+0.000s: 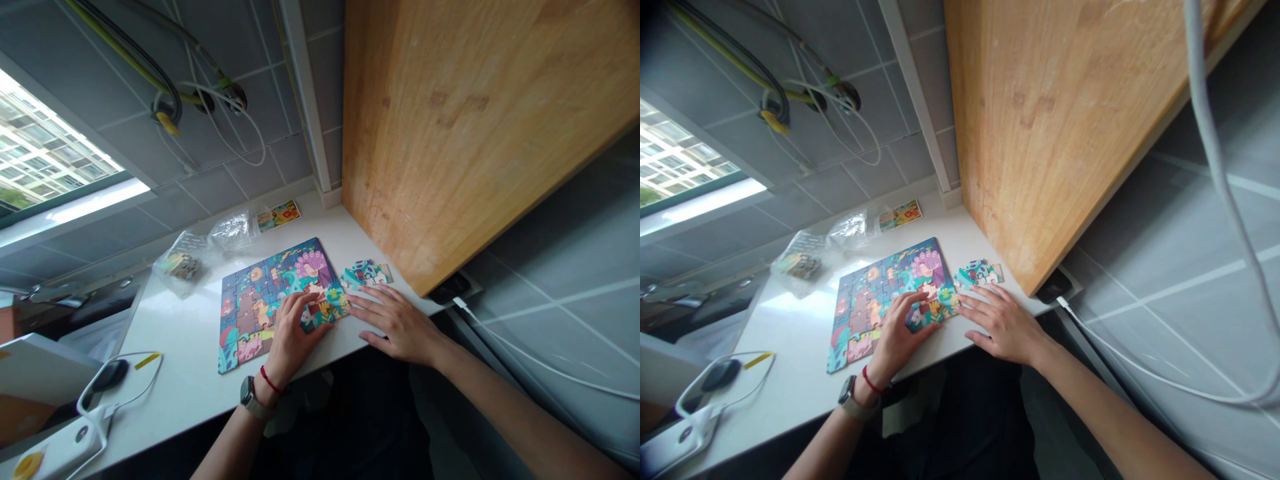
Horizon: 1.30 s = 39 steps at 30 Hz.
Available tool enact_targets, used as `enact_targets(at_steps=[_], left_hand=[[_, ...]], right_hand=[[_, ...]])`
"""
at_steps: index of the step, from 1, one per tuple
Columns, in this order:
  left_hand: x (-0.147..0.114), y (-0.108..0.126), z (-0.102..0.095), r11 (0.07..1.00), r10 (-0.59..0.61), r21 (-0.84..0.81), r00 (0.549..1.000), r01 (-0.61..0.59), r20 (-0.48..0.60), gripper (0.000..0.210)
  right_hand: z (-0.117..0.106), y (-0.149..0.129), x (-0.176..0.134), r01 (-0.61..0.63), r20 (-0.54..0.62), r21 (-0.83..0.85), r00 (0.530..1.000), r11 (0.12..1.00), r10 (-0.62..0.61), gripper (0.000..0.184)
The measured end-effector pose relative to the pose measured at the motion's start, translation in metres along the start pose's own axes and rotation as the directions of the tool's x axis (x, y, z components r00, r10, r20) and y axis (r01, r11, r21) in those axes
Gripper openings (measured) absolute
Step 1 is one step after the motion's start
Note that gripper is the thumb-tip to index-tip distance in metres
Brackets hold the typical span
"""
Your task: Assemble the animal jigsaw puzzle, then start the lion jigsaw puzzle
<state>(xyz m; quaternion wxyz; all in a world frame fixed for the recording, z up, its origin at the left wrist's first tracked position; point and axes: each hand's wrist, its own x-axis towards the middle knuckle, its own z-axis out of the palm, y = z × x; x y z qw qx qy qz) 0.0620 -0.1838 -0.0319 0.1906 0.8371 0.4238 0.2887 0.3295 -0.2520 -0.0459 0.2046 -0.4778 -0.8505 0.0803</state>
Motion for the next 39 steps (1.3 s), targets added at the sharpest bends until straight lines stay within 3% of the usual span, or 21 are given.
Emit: enact_targets(at_steps=[3, 6, 10, 13, 25, 39], left_hand=[[-0.010, -0.007, -0.018, 0.999, 0.027, 0.026, 0.999, -0.026, -0.040, 0.048], [-0.030, -0.026, -0.049, 0.995, 0.011, 0.097, 0.997, -0.003, -0.076, 0.049], [-0.060, -0.057, -0.090, 0.976, -0.112, 0.172, 0.986, 0.132, -0.123, 0.050], [-0.074, -0.067, -0.103, 0.964, -0.174, 0.179, 0.977, 0.195, -0.127, 0.052], [-0.068, -0.060, -0.074, 0.991, -0.012, 0.135, 0.999, 0.017, -0.034, 0.024], [-0.076, -0.075, -0.080, 0.968, 0.046, 0.245, 0.998, -0.052, 0.030, 0.027]], right_hand=[[0.000, 0.000, 0.000, 0.002, -0.005, -0.008, 1.000, 1.000, -0.002, 0.050], [0.001, 0.001, 0.000, 0.011, -0.008, -0.024, 1.000, 1.000, -0.011, 0.050], [0.002, 0.002, 0.000, 0.028, -0.011, -0.045, 1.000, 0.999, -0.028, 0.049], [0.002, 0.003, 0.000, 0.044, -0.016, -0.047, 0.999, 0.998, -0.045, 0.050], [0.003, 0.004, 0.000, 0.054, -0.035, -0.046, 0.998, 0.997, -0.056, 0.051], [0.004, 0.005, 0.000, 0.049, -0.042, -0.030, 0.998, 0.998, -0.050, 0.050]])
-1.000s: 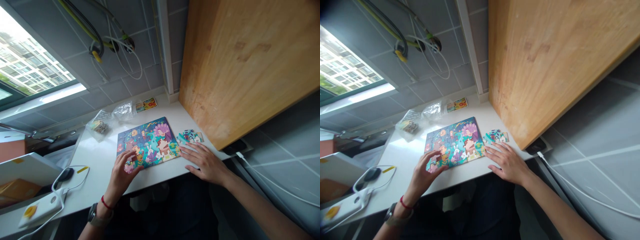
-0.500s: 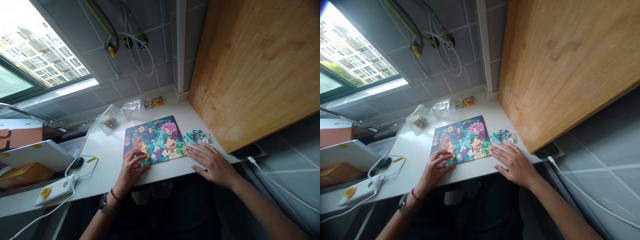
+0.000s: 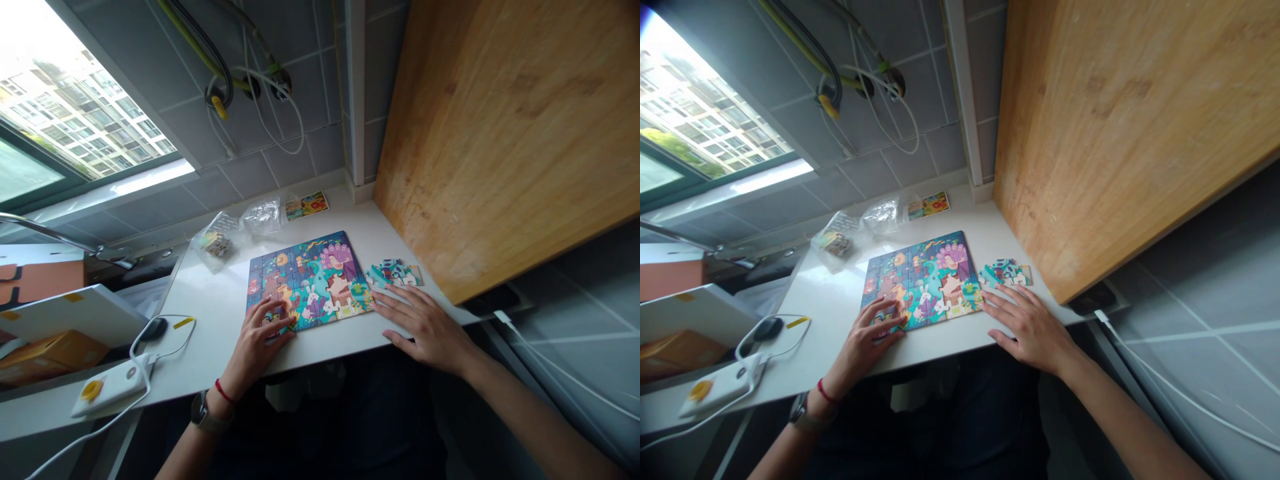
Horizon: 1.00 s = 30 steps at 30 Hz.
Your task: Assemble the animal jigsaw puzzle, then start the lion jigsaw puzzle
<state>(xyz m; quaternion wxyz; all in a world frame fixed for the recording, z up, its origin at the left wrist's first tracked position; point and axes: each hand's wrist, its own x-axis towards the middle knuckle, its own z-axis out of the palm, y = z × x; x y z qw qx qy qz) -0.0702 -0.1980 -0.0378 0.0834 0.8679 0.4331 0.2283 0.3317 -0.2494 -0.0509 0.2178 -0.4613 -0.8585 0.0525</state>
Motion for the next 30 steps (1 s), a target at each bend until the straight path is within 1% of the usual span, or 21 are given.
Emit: enact_targets(at_steps=[4, 7, 9, 11, 12, 15, 17, 19, 20, 22, 24, 27, 30], left_hand=[[-0.001, 0.003, -0.006, 0.995, 0.044, 0.085, 0.999, -0.045, 0.017, 0.028], [0.005, 0.010, -0.013, 0.983, 0.088, 0.156, 0.995, -0.095, 0.047, 0.025], [0.018, 0.019, -0.016, 0.978, 0.106, 0.172, 0.990, -0.120, 0.089, 0.023], [0.039, 0.034, -0.015, 0.979, 0.121, 0.148, 0.985, -0.139, 0.127, 0.024], [0.052, 0.044, -0.013, 0.982, 0.131, 0.117, 0.980, -0.148, 0.147, 0.028], [0.101, 0.080, 0.007, 0.974, 0.227, -0.047, 0.946, -0.222, 0.233, 0.040], [0.134, 0.100, 0.027, 0.958, 0.287, -0.094, 0.922, -0.272, 0.261, 0.048], [0.164, 0.112, 0.049, 0.944, 0.329, -0.075, 0.894, -0.322, 0.303, 0.060], [0.176, 0.114, 0.060, 0.944, 0.324, -0.048, 0.893, -0.325, 0.313, 0.065], [0.198, 0.115, 0.075, 0.942, 0.326, -0.046, 0.877, -0.331, 0.354, 0.068], [0.214, 0.114, 0.083, 0.931, 0.361, -0.097, 0.840, -0.353, 0.406, 0.068], [0.232, 0.116, 0.084, 0.908, 0.415, -0.158, 0.786, -0.388, 0.459, 0.068], [0.245, 0.124, 0.084, 0.921, 0.385, -0.167, 0.762, -0.351, 0.520, 0.067]], right_hand=[[0.001, 0.001, 0.000, -0.004, -0.008, 0.008, 1.000, 1.000, 0.004, 0.053], [0.001, 0.000, 0.000, -0.008, -0.008, 0.005, 1.000, 1.000, 0.008, 0.053], [0.001, -0.001, 0.000, -0.014, -0.004, 0.004, 1.000, 1.000, 0.014, 0.052], [0.000, -0.002, 0.000, -0.021, 0.003, 0.006, 1.000, 1.000, 0.021, 0.052], [0.000, -0.002, 0.000, -0.027, 0.004, 0.011, 1.000, 1.000, 0.027, 0.052], [0.000, -0.001, 0.001, -0.043, -0.034, 0.063, 0.998, 0.997, 0.046, 0.054], [-0.003, -0.001, 0.002, -0.067, -0.111, 0.147, 0.990, 0.987, 0.084, 0.044], [-0.006, -0.002, 0.003, -0.107, -0.185, 0.258, 0.970, 0.960, 0.158, 0.028], [-0.008, -0.003, 0.003, -0.128, -0.210, 0.311, 0.957, 0.942, 0.200, 0.023], [-0.011, -0.004, 0.004, -0.153, -0.235, 0.395, 0.936, 0.906, 0.261, 0.024], [-0.014, -0.005, 0.005, -0.153, -0.250, 0.441, 0.925, 0.884, 0.285, 0.026], [-0.015, -0.005, 0.005, -0.155, -0.258, 0.461, 0.919, 0.874, 0.299, 0.026], [-0.014, -0.005, 0.005, -0.162, -0.261, 0.466, 0.914, 0.870, 0.310, 0.026]])
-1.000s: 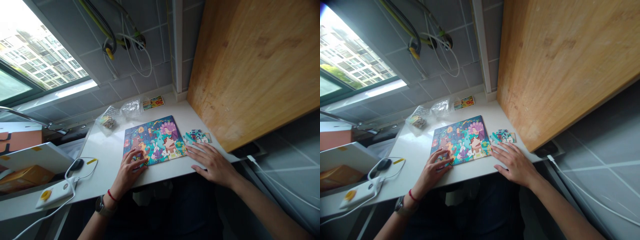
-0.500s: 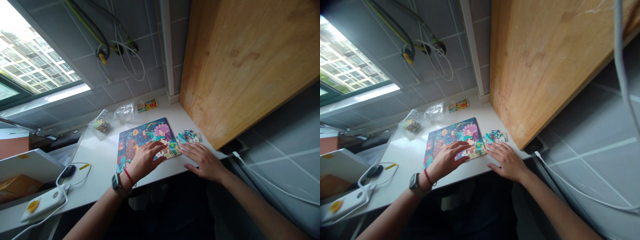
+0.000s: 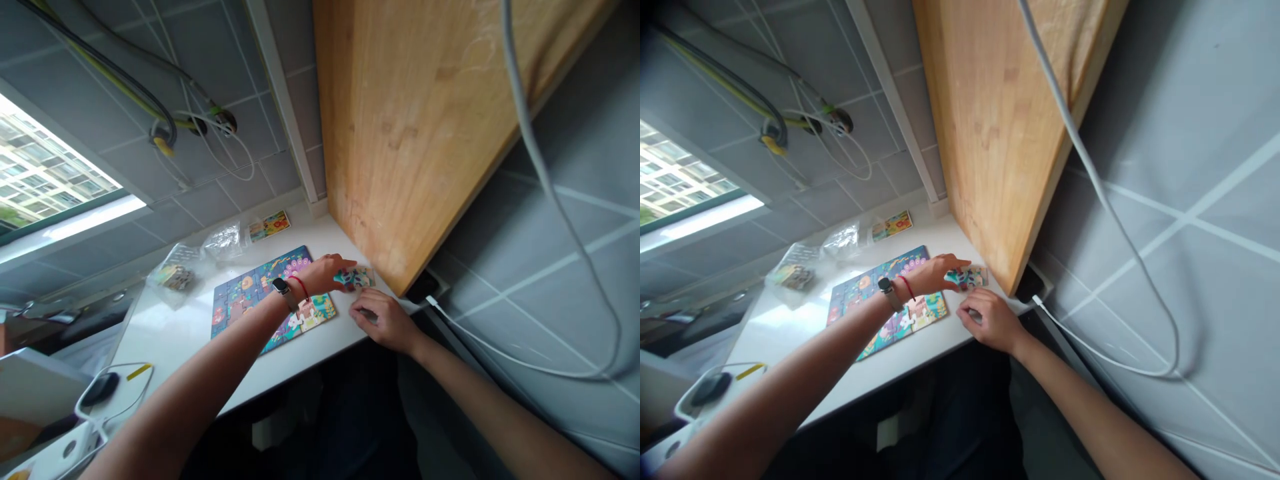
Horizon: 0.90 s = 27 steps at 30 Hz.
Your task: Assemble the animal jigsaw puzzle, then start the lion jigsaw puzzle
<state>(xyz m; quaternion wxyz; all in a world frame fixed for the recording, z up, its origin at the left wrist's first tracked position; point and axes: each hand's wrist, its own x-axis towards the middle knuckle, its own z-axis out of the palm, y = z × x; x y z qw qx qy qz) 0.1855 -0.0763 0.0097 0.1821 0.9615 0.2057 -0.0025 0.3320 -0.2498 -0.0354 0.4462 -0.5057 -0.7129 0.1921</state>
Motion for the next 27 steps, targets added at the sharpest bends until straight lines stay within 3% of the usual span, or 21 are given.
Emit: enact_targets(at_steps=[5, 11, 15, 21, 27], left_hand=[[0.017, 0.004, -0.003, 0.994, -0.105, -0.017, 0.987, 0.108, 0.121, 0.065], [0.015, 0.006, -0.007, 0.993, -0.118, 0.011, 0.988, 0.118, 0.103, 0.045], [0.014, 0.008, -0.008, 0.994, -0.107, 0.009, 0.992, 0.106, 0.074, 0.044], [0.021, 0.013, -0.007, 0.972, -0.125, -0.181, 0.981, 0.151, 0.151, 0.042], [0.034, 0.016, -0.007, 0.956, -0.157, -0.218, 0.970, 0.196, 0.183, 0.037]], right_hand=[[0.001, 0.002, -0.001, 0.022, -0.007, 0.006, 1.000, 1.000, -0.021, 0.025], [0.003, 0.005, -0.002, 0.042, -0.019, -0.009, 0.999, 0.999, -0.042, 0.020], [0.005, 0.007, -0.002, 0.036, -0.028, -0.013, 0.999, 0.999, -0.036, 0.012], [0.006, 0.010, -0.004, 0.040, -0.021, -0.033, 0.999, 0.999, -0.041, 0.008], [0.005, 0.009, -0.003, 0.067, -0.010, -0.043, 0.998, 0.997, -0.068, 0.009]])
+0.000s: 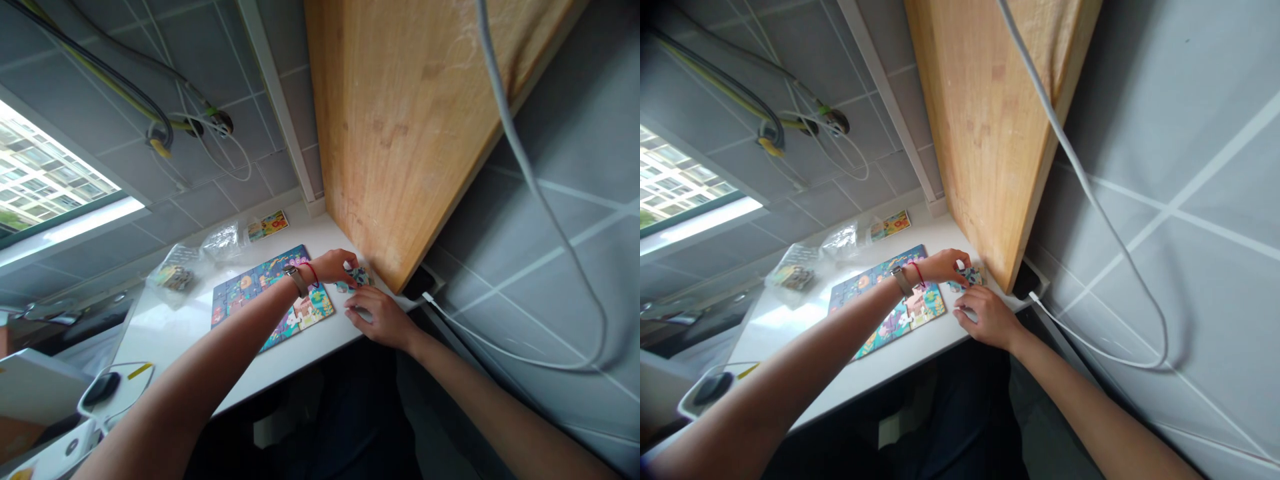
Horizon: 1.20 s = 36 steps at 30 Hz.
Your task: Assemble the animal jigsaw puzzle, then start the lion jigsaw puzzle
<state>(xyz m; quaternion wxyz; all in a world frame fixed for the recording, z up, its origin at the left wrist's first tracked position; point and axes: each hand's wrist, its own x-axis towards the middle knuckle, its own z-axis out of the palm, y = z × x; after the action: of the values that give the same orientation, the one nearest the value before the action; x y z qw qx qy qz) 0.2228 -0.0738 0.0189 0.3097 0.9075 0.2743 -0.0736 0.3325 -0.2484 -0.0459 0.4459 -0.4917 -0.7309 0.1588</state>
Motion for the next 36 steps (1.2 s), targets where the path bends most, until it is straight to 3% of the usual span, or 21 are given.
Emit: enact_targets(at_steps=[7, 22, 29, 36], left_hand=[[0.012, -0.009, -0.006, 0.996, 0.025, -0.081, 0.998, -0.021, 0.057, 0.032], [-0.005, -0.024, 0.008, 0.957, 0.028, -0.281, 0.986, -0.073, -0.162, 0.027], [-0.009, -0.023, -0.001, 0.936, 0.071, -0.347, 0.997, -0.057, 0.025, 0.035], [-0.006, -0.020, 0.002, 0.915, 0.001, -0.403, 0.995, 0.039, 0.099, 0.032]], right_hand=[[-0.002, -0.002, 0.002, -0.022, -0.001, 0.044, 1.000, 0.999, 0.022, 0.009], [-0.002, 0.000, -0.001, -0.061, -0.023, 0.086, 0.998, 0.994, 0.063, 0.011], [-0.002, 0.000, -0.003, -0.002, -0.020, 0.052, 1.000, 0.999, 0.003, 0.010], [-0.004, -0.002, -0.002, 0.028, 0.004, 0.033, 1.000, 0.999, -0.029, 0.013]])
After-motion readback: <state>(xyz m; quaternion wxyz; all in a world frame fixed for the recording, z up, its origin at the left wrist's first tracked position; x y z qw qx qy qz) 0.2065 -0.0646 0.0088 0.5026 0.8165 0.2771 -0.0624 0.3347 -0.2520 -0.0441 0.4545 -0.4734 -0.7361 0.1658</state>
